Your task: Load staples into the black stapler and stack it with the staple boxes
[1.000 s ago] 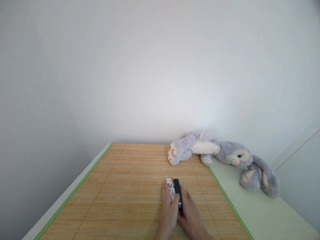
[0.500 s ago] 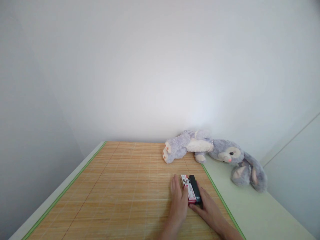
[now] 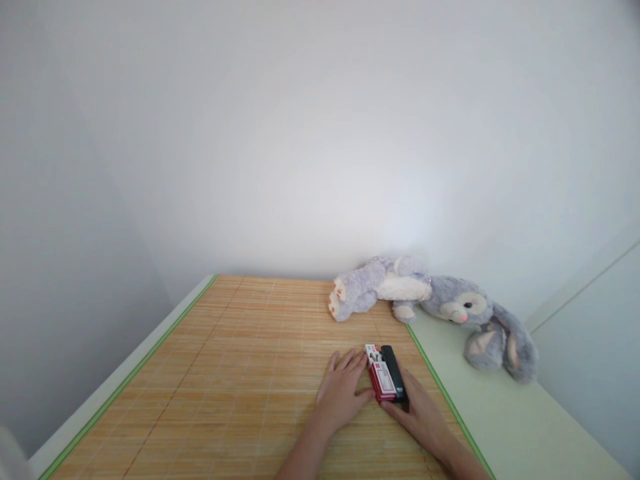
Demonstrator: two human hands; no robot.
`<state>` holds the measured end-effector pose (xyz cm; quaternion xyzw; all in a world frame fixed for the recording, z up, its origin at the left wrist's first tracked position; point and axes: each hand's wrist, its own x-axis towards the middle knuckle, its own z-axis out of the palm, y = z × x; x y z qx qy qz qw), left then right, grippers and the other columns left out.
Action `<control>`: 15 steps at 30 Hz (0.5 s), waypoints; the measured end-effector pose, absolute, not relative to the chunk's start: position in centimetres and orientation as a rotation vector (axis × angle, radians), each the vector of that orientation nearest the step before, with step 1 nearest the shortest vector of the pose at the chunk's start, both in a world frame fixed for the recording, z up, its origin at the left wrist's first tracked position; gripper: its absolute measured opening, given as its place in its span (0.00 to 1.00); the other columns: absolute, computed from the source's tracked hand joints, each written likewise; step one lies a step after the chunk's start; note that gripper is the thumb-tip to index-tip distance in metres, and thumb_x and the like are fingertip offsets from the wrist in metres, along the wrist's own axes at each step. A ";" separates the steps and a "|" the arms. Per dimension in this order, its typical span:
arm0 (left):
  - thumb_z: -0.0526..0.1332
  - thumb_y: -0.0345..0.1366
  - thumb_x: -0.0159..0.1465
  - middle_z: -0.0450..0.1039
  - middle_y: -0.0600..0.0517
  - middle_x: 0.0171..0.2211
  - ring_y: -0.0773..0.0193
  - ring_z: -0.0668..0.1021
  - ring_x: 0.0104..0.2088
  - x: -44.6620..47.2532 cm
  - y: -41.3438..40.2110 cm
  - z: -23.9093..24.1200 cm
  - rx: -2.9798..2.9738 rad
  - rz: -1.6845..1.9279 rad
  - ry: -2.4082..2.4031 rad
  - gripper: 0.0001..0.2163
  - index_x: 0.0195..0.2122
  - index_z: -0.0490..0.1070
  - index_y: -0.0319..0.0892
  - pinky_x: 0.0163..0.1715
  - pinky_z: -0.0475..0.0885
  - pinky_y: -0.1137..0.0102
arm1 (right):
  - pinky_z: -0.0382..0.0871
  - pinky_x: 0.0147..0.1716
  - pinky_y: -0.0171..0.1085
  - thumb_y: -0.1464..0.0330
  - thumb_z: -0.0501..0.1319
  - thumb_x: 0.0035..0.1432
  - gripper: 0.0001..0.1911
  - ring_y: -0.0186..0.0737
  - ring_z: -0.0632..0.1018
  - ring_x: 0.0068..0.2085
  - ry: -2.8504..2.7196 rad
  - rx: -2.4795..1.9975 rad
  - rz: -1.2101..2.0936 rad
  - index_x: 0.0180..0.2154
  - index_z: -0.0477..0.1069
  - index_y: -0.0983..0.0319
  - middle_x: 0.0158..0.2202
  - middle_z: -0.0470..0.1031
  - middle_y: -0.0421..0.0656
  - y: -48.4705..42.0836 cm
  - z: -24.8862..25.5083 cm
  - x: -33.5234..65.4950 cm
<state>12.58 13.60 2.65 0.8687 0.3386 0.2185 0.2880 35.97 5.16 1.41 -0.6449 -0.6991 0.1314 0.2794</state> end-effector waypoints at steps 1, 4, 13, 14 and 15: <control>0.58 0.57 0.65 0.51 0.56 0.73 0.55 0.52 0.73 12.6 13.6 2.6 2.326 0.580 0.904 0.37 0.73 0.48 0.57 0.73 0.35 0.53 | 0.56 0.69 0.53 0.52 0.63 0.59 0.43 0.55 0.63 0.69 -1.869 -1.734 0.355 0.70 0.56 0.60 0.69 0.61 0.52 5.2 1.4 36.0; 0.57 0.57 0.66 0.51 0.56 0.73 0.54 0.52 0.73 12.5 13.7 2.5 2.344 0.570 0.910 0.37 0.73 0.47 0.57 0.73 0.35 0.53 | 0.56 0.68 0.54 0.53 0.64 0.58 0.44 0.55 0.63 0.69 -1.851 -1.737 0.358 0.70 0.56 0.59 0.70 0.61 0.52 5.3 1.2 36.2; 0.56 0.57 0.67 0.53 0.56 0.73 0.53 0.53 0.73 12.5 13.5 2.7 2.369 0.596 0.923 0.34 0.72 0.52 0.57 0.73 0.36 0.53 | 0.58 0.68 0.52 0.52 0.63 0.60 0.45 0.53 0.62 0.70 -1.855 -1.733 0.325 0.72 0.51 0.60 0.71 0.57 0.51 5.2 0.6 36.3; 0.56 0.56 0.67 0.53 0.56 0.73 0.54 0.53 0.73 12.6 13.4 2.7 2.370 0.601 0.925 0.33 0.71 0.53 0.57 0.73 0.36 0.53 | 0.58 0.68 0.52 0.52 0.62 0.60 0.46 0.53 0.62 0.70 -1.849 -1.741 0.321 0.72 0.49 0.61 0.71 0.57 0.52 5.2 0.4 36.3; 0.57 0.56 0.66 0.54 0.56 0.72 0.55 0.53 0.73 12.6 13.4 2.7 2.372 0.606 0.928 0.33 0.71 0.54 0.57 0.73 0.37 0.54 | 0.58 0.68 0.53 0.51 0.62 0.60 0.48 0.53 0.63 0.70 -1.841 -1.752 0.322 0.73 0.47 0.61 0.71 0.57 0.53 5.2 0.3 36.3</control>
